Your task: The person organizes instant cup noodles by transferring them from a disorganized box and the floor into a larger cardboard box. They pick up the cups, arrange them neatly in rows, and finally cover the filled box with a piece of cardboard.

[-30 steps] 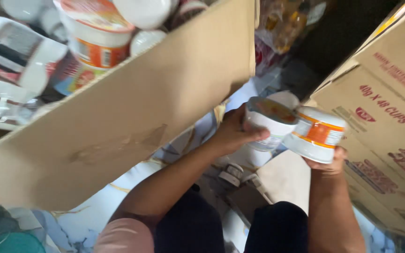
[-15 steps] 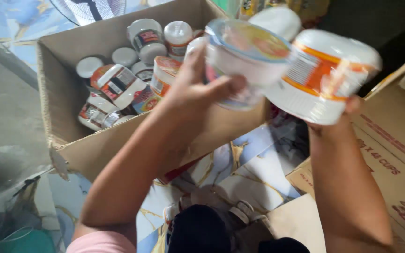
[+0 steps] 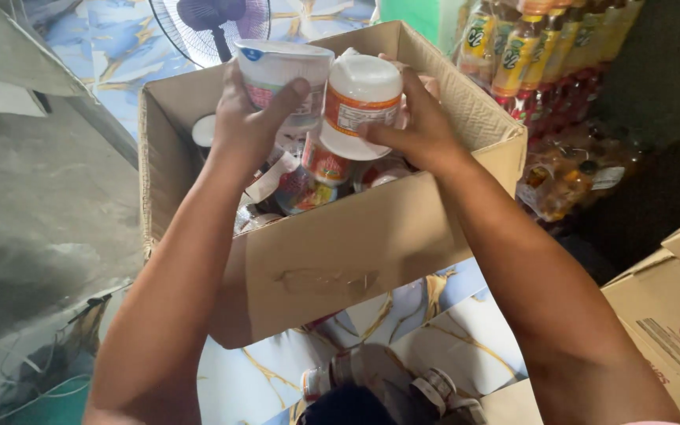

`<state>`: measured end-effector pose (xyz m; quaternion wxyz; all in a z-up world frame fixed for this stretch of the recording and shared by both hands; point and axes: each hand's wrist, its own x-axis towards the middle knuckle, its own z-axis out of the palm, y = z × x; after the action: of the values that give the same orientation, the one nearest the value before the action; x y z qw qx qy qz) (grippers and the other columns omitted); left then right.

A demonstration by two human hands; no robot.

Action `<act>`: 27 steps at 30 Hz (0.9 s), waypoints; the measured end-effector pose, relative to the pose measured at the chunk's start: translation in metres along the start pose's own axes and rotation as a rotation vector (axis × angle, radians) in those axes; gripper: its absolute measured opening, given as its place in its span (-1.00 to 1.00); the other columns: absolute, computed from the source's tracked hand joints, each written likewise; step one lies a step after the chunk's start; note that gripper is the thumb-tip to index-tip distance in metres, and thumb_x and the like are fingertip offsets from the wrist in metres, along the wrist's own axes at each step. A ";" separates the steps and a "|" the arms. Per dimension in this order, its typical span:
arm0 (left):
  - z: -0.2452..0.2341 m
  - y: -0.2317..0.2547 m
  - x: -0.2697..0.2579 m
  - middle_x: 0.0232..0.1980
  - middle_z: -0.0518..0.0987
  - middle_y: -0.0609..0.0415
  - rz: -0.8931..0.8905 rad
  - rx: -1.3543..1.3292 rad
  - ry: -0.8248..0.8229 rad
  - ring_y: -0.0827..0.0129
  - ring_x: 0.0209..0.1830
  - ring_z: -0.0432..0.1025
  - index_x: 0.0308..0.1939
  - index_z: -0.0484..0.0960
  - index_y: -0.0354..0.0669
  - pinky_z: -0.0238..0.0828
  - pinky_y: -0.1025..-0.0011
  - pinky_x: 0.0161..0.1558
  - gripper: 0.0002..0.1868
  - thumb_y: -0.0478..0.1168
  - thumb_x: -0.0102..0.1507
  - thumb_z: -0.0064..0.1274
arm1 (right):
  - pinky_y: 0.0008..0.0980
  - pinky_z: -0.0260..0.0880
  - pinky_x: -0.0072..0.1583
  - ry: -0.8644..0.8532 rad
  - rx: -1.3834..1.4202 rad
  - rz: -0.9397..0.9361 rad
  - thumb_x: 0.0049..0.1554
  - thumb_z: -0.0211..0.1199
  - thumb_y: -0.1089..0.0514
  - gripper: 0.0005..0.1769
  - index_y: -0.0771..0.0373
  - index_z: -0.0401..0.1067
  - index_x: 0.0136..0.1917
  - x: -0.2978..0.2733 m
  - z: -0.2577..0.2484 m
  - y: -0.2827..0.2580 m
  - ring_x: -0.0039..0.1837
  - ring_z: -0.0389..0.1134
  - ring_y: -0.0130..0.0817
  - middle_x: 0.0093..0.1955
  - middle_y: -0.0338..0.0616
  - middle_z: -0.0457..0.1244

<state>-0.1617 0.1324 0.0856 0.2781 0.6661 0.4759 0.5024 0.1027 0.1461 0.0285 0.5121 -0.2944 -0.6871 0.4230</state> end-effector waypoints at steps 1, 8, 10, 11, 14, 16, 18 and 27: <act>-0.001 -0.006 0.003 0.29 0.60 -0.15 -0.006 0.001 0.003 0.17 0.30 0.54 0.49 0.25 -0.31 0.50 0.26 0.30 -0.07 0.15 0.27 0.33 | -0.13 0.13 0.58 -0.005 0.003 0.004 -0.03 0.52 -0.25 0.19 0.23 0.00 0.62 0.002 0.004 0.002 0.60 0.15 -0.05 0.51 -0.04 0.19; 0.004 0.009 -0.010 0.50 0.15 -0.44 0.099 0.728 0.104 -0.36 0.42 0.15 0.60 -0.24 -0.17 0.29 -0.10 0.23 0.27 0.14 0.17 0.40 | 0.17 -0.02 0.41 0.162 -0.784 -0.146 -0.07 0.50 -0.31 0.19 0.12 0.03 0.63 0.002 0.025 -0.007 0.51 0.02 0.16 0.46 0.10 0.19; 0.008 0.017 -0.016 0.58 0.05 -0.40 0.108 0.808 0.106 -0.42 0.46 0.05 0.60 -0.09 -0.06 0.29 -0.15 0.18 0.18 0.13 0.13 0.36 | 0.17 -0.03 0.41 0.156 -0.789 -0.287 0.00 0.49 -0.36 0.12 0.10 0.11 0.63 -0.001 0.023 -0.001 0.54 0.01 0.20 0.57 0.20 0.11; 0.011 0.017 -0.019 0.59 0.06 -0.25 0.028 0.874 -0.014 -0.29 0.52 0.02 0.50 0.13 0.09 0.20 -0.24 0.23 -0.01 0.17 0.12 0.33 | 0.18 -0.05 0.46 0.107 -0.837 -0.228 0.05 0.45 -0.38 -0.06 0.02 0.24 0.54 -0.004 0.021 0.002 0.56 0.07 0.12 0.54 0.13 0.15; 0.020 0.018 -0.031 0.58 0.09 -0.16 0.035 0.953 -0.143 -0.24 0.57 -0.05 0.37 0.44 0.17 0.01 -0.45 0.24 -0.24 0.20 0.13 0.29 | 0.26 -0.14 0.50 0.048 -0.916 -0.154 0.13 0.41 -0.39 -0.29 -0.05 0.43 0.41 -0.013 0.019 -0.001 0.58 0.10 0.06 0.52 0.06 0.18; 0.028 0.022 -0.047 0.55 0.11 -0.22 0.120 0.965 -0.157 -0.31 0.55 -0.09 0.34 0.51 0.11 -0.09 -0.57 0.21 -0.28 0.19 0.15 0.28 | 0.32 -0.20 0.49 0.039 -0.945 -0.132 0.16 0.41 -0.38 -0.34 -0.05 0.47 0.38 -0.025 0.019 -0.003 0.59 0.08 0.10 0.53 0.07 0.17; 0.040 0.029 -0.063 0.58 0.16 -0.11 0.244 1.022 -0.134 -0.34 0.60 -0.12 0.41 0.52 0.12 -0.18 -0.64 0.28 -0.34 0.13 0.25 0.25 | 0.40 -0.27 0.47 0.101 -0.987 -0.304 0.24 0.37 -0.33 -0.30 0.10 0.39 0.47 -0.037 0.017 -0.004 0.63 0.04 0.16 0.60 0.20 0.08; 0.130 0.037 -0.165 0.51 0.31 -0.09 0.792 0.593 -0.292 -0.14 0.58 0.14 0.34 0.59 -0.05 0.16 -0.14 0.56 -0.61 -0.27 0.42 0.05 | -0.26 0.21 0.44 0.494 -0.597 -0.236 0.31 0.35 -0.06 -0.47 0.15 0.36 0.45 -0.173 -0.002 -0.009 0.49 0.19 -0.20 0.38 -0.06 0.05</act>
<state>-0.0340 -0.0189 0.0060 -0.0707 0.9087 0.2655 0.3143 0.1571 -0.0023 -0.0419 0.5989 -0.4422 -0.6650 0.0595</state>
